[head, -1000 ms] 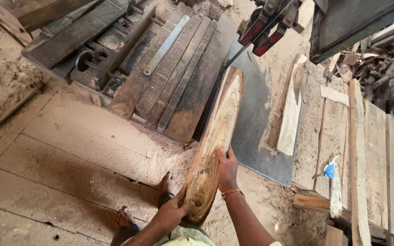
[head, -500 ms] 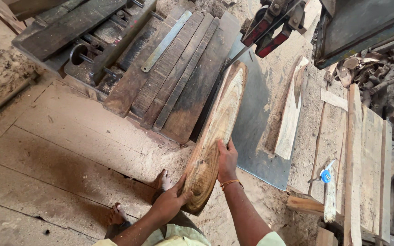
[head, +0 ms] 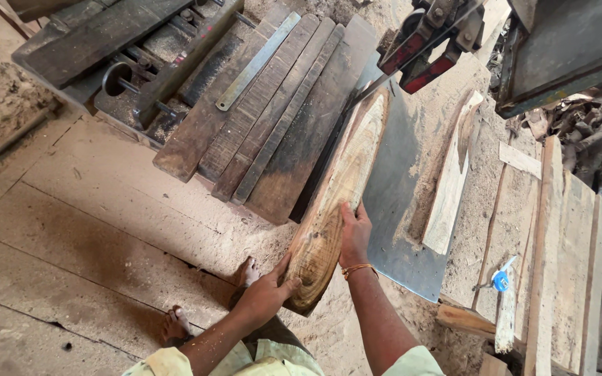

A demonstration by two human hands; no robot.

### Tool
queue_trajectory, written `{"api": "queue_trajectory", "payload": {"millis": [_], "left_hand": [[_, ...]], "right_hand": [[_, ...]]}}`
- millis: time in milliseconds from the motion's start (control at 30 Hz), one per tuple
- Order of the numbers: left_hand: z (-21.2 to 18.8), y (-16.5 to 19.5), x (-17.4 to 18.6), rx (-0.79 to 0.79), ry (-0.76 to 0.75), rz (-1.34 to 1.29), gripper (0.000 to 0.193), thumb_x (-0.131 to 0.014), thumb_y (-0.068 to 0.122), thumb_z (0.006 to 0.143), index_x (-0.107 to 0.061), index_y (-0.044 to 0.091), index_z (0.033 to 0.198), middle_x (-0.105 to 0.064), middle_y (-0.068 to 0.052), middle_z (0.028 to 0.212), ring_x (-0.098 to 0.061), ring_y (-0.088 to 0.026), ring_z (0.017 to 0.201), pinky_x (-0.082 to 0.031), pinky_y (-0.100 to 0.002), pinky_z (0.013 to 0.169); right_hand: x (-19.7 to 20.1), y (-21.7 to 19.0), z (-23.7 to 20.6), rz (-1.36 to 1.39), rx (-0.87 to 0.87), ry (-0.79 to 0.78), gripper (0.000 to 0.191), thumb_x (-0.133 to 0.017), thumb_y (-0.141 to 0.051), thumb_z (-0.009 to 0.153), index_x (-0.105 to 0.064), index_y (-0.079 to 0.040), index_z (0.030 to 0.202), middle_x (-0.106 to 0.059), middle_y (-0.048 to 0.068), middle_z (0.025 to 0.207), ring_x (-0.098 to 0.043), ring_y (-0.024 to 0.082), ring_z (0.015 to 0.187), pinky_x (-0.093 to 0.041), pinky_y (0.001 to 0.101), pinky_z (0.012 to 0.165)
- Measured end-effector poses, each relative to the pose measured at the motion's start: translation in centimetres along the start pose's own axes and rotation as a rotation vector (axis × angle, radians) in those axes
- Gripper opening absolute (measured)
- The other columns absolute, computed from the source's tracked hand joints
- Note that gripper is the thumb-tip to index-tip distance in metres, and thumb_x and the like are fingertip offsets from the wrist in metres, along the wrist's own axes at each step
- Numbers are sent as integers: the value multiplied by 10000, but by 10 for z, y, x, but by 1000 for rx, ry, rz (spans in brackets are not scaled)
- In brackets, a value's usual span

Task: The person places a curved wooden board on a band saw table, measures it with a tape measure and a steel ruler, marks it with chalk, and guides it through the band saw blade to cut along the curve. A second person steadies the board as the cut proceeds, and the person removes the cut piece.

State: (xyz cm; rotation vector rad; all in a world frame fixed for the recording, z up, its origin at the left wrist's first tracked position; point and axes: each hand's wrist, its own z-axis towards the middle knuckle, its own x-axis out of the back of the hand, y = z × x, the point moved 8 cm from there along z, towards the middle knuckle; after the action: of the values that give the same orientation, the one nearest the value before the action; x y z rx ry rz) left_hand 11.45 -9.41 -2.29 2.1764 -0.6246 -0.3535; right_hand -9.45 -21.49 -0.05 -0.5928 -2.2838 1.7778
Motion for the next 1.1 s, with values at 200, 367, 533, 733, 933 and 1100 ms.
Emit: {"api": "queue_trajectory", "payload": {"millis": [200,367,533,733,933,1100], "left_hand": [[14,4,-1,89,-49,79,770,-467,497,1002,-73,350,1647,-556,-125,1500,-538,-309,1382,-237,-509,1221],[27,14,2,2,-24,134,769,-475,501,1035,-89,274,1660,-630,-130,1478,-556,-305,1380,-6,-612,1225],[40,30,9,5,23,45,779,-521,498,976,-162,280,1632,-574,-156,1465,-587,-305,1333,-416,-423,1148],[52,60,14,19,26,84,782,-494,500,983,-132,286,1642,-648,-147,1390,-662,-308,1232,-473,-451,1094],[15,25,2,110,-30,60,766,-460,497,978,-110,343,1642,-653,-111,1391,-668,-287,1234,-460,-445,1088],[-40,-40,-5,55,-27,56,789,-558,510,949,-209,319,1630,-639,-163,1410,-629,-291,1296,-452,-368,1118]], "right_hand": [[-3,-9,14,-52,-38,25,398,-537,-167,1040,-555,12,1395,-708,75,1135,-686,135,949,-576,281,787],[-5,-12,26,-24,-26,-2,388,-543,-164,1039,-573,23,1377,-708,75,1108,-687,135,899,-580,287,745],[-3,-15,49,-35,-7,-8,365,-548,-162,1039,-593,25,1350,-703,78,1104,-685,145,880,-574,296,722],[-14,-36,73,-89,64,-55,426,-541,-171,1020,-531,12,1405,-690,79,1146,-678,149,926,-577,301,775],[-13,-32,19,-227,19,25,483,-523,-183,1034,-445,-17,1481,-669,130,1181,-667,187,927,-568,319,796],[-22,-14,-69,-133,24,-7,539,-525,-172,1017,-426,9,1515,-642,105,1310,-638,163,1101,-525,307,930]]}}
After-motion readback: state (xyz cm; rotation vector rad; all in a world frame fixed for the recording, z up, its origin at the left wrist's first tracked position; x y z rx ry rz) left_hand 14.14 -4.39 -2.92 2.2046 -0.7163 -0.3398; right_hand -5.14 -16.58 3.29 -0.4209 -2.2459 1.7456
